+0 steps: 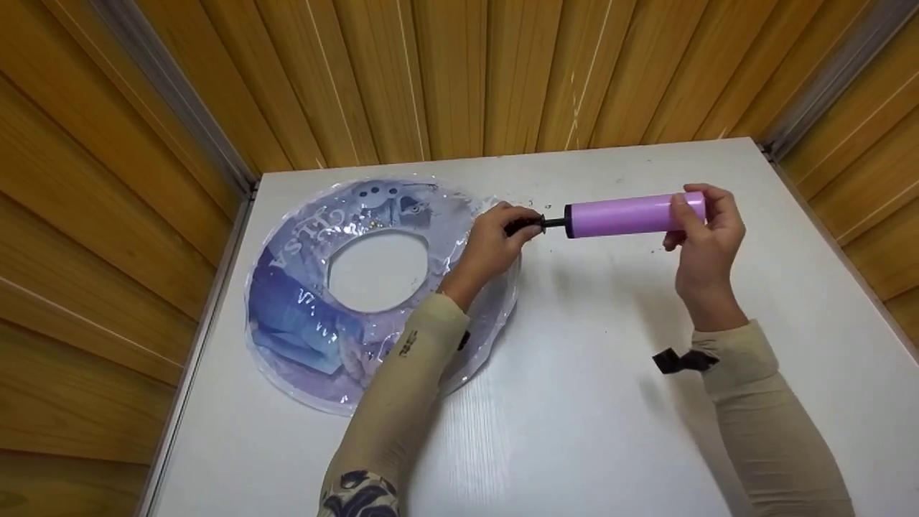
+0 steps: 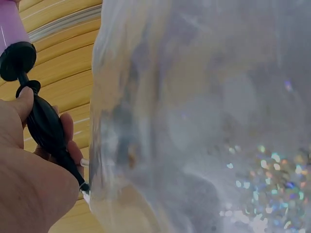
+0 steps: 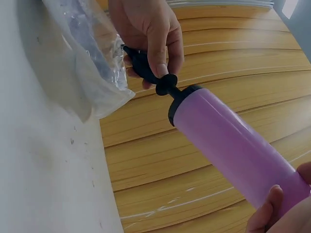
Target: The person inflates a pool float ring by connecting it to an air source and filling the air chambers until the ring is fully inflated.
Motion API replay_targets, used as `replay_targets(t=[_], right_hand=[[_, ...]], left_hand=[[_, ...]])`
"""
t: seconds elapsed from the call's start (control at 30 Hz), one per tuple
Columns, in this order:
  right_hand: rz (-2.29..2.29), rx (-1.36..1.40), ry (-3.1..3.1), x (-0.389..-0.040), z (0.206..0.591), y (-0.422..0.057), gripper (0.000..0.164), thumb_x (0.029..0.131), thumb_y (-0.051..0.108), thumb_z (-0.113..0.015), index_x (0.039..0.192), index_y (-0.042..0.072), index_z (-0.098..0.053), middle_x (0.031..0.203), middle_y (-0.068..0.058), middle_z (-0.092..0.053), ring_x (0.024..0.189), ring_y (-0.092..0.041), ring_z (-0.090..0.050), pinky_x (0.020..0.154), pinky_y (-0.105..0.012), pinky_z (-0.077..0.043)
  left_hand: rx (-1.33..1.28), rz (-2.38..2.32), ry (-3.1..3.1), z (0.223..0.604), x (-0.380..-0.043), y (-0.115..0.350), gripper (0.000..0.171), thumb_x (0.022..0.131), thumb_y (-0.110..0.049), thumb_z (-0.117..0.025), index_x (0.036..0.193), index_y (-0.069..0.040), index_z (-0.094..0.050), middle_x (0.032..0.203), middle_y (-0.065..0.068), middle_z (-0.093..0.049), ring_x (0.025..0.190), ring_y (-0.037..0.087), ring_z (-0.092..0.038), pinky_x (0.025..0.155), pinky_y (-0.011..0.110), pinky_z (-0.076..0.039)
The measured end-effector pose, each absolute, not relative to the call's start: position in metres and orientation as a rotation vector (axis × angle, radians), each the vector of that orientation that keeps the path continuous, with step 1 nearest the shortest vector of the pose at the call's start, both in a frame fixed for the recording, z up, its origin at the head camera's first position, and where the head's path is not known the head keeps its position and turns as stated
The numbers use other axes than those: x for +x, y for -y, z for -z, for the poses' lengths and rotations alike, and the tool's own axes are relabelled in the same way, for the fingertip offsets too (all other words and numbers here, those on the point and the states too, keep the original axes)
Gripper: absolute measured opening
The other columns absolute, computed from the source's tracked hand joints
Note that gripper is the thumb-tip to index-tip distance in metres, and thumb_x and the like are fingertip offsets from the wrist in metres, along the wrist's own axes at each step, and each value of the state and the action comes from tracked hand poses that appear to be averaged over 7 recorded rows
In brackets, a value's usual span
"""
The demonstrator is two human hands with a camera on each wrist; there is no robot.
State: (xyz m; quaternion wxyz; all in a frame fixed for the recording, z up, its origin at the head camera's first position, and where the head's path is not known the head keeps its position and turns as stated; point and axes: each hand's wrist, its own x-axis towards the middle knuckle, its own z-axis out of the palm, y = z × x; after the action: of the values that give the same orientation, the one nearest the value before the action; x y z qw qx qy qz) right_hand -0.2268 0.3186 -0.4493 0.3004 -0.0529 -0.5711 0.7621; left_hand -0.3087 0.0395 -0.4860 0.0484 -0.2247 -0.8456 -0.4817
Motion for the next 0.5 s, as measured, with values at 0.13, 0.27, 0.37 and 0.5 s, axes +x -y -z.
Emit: replay_targets(t=[0.13, 0.27, 0.37, 0.5], right_hand=[[-2.011, -0.101, 1.47, -0.222, 0.438, -0.328, 0.033, 0.094, 0.013, -0.081, 0.124, 0.004, -0.069, 0.111, -0.012, -0.062, 0.061, -0.017, -0.055, 0.051, -0.02, -0.049], [-1.983, -0.199, 1.342, -0.217, 0.432, -0.349, 0.033, 0.095, 0.014, -0.08, 0.125, 0.006, -0.071, 0.116, -0.01, -0.062, 0.064, -0.017, -0.052, 0.051, -0.02, -0.048], [-1.941, -0.252, 1.295, -0.217, 0.439, -0.348, 0.029, 0.097, 0.014, -0.076, 0.124, 0.007, -0.071, 0.114, -0.008, -0.061, 0.063, -0.016, -0.048, 0.05, -0.019, -0.045], [-1.933, -0.223, 1.438, -0.222, 0.454, -0.324, 0.026, 0.101, 0.015, -0.072, 0.126, 0.01, -0.066, 0.112, -0.007, -0.059, 0.062, -0.014, -0.048, 0.051, -0.019, -0.044]], left_hand=[[-0.692, 1.494, 2.551, 0.486, -0.309, -0.03, 0.021, 0.1, -0.024, -0.077, 0.12, -0.018, -0.081, 0.111, 0.004, -0.074, 0.101, 0.013, -0.065, 0.091, 0.026, -0.056], [-0.63, 1.475, 2.571, 0.485, -0.307, -0.026, 0.021, 0.1, -0.024, -0.077, 0.119, -0.019, -0.081, 0.111, 0.002, -0.073, 0.102, 0.013, -0.065, 0.093, 0.029, -0.057], [-0.607, 1.454, 2.602, 0.485, -0.305, -0.029, 0.021, 0.099, -0.024, -0.078, 0.119, -0.021, -0.081, 0.112, 0.001, -0.073, 0.101, 0.012, -0.065, 0.093, 0.029, -0.056], [-0.642, 1.428, 2.614, 0.483, -0.303, -0.035, 0.021, 0.1, -0.025, -0.077, 0.12, -0.022, -0.081, 0.112, 0.001, -0.073, 0.101, 0.013, -0.066, 0.093, 0.028, -0.055]])
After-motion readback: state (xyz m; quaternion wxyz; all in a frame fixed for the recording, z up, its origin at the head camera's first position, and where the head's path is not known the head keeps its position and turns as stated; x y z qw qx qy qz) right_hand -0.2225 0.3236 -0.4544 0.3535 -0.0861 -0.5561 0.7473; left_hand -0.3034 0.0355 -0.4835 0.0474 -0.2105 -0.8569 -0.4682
